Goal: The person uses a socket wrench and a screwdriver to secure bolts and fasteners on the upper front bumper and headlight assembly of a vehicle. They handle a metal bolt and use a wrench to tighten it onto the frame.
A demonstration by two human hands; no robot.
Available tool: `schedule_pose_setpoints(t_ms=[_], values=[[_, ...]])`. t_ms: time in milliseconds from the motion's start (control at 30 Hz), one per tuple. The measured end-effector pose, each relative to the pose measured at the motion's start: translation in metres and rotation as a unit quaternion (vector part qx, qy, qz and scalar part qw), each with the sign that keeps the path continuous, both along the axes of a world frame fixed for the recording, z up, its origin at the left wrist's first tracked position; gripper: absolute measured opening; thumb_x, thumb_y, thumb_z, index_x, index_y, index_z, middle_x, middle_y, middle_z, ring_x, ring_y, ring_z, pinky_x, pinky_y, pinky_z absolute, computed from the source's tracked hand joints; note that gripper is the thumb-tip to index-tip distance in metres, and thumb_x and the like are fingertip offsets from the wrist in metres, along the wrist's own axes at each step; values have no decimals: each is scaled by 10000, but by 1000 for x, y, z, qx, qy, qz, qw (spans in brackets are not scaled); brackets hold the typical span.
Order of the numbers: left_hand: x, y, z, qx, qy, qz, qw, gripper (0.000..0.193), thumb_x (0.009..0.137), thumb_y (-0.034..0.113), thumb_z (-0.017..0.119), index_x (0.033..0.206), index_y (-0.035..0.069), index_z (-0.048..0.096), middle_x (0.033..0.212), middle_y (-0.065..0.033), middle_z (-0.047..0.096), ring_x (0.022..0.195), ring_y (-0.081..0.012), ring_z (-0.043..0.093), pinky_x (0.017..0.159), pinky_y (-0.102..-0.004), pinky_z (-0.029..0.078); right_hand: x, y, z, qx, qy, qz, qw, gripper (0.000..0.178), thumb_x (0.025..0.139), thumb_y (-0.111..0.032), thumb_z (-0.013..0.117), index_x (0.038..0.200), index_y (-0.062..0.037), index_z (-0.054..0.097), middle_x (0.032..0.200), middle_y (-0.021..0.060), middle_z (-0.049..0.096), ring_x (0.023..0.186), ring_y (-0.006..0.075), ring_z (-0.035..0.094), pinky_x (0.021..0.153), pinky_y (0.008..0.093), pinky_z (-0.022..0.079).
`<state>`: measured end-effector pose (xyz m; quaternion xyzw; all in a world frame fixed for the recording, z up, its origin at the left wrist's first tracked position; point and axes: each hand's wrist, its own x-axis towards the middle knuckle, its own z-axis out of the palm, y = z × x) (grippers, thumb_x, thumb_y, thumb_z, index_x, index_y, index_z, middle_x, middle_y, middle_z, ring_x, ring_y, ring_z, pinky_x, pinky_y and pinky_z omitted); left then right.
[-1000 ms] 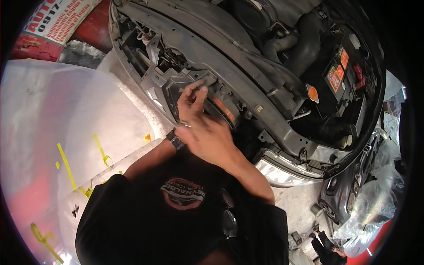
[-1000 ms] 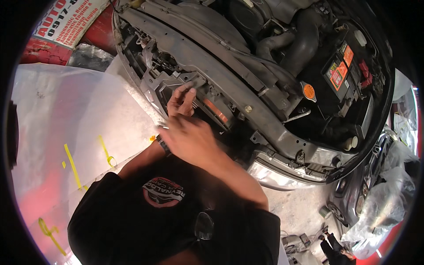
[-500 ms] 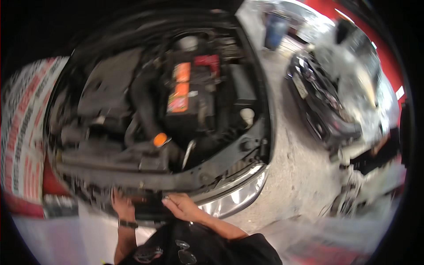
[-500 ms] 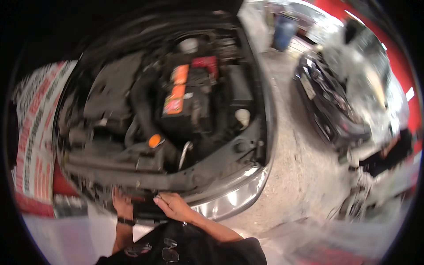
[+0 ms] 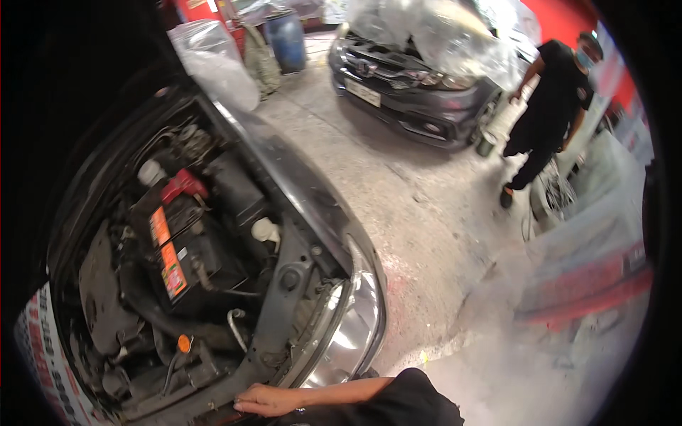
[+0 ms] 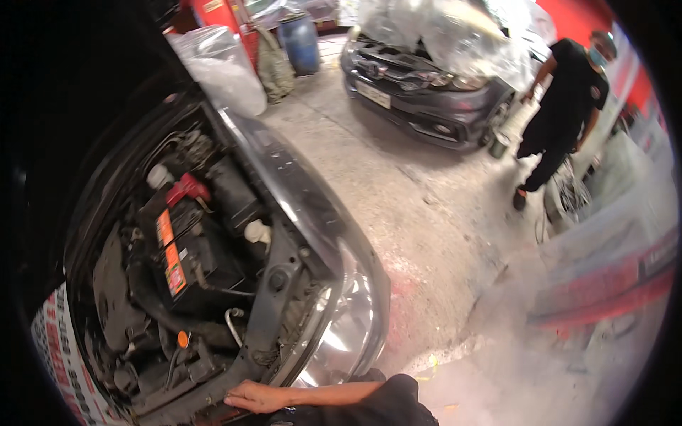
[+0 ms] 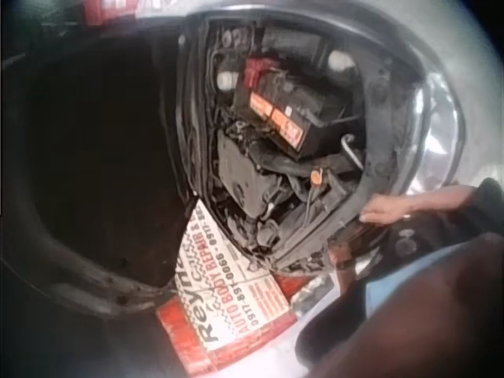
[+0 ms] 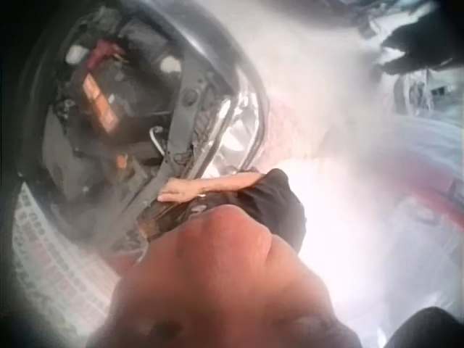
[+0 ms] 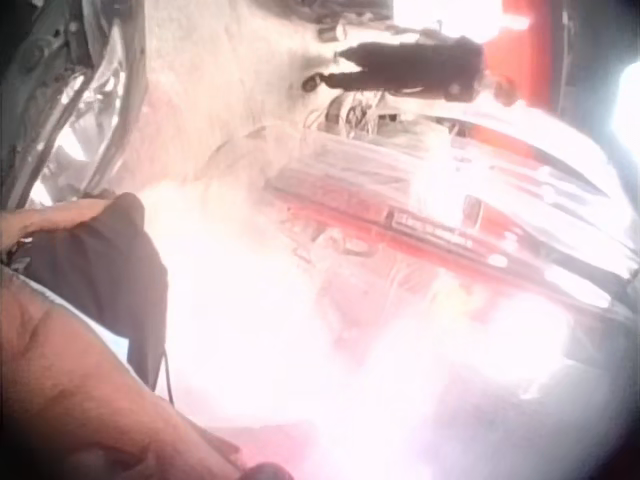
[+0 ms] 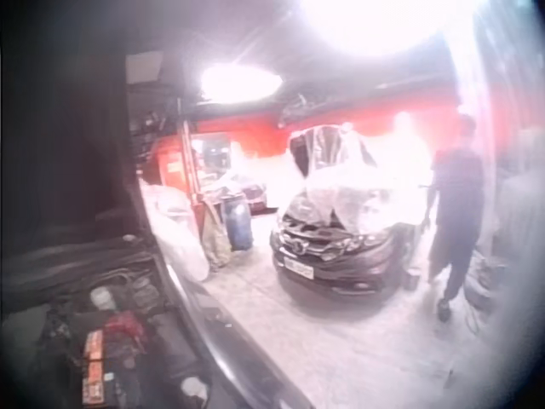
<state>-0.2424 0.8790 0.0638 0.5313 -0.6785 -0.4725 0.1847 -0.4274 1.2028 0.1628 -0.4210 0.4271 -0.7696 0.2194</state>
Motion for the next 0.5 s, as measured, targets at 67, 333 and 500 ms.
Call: schedule_pose_setpoints(t_ms=[67,333,500], values=[[-25,15,9,0,-37,-21,999,441,831,212,603,1249,72,612,1134,-129,658,1023,-235,632,751,-368,541,4,2,6,-24,-4,-5,1000,397,1035,-255,431,784,45,501,638,180,506,570,293,460,592,392,398],[-93,37,12,6,-111,-95,989,431,822,215,608,1231,82,625,1135,-131,658,1023,-241,633,763,-377,538,1,28,35,65,-18,44,997,509,1021,-392,430,850,56,602,807,252,623,723,305,609,650,441,445],[-113,37,12,1,-128,-128,983,425,816,218,612,1220,88,632,1135,-132,658,1023,-244,634,770,-383,537,4,22,29,51,-10,36,998,511,1020,-403,430,871,54,605,813,254,628,721,293,608,640,443,445]])
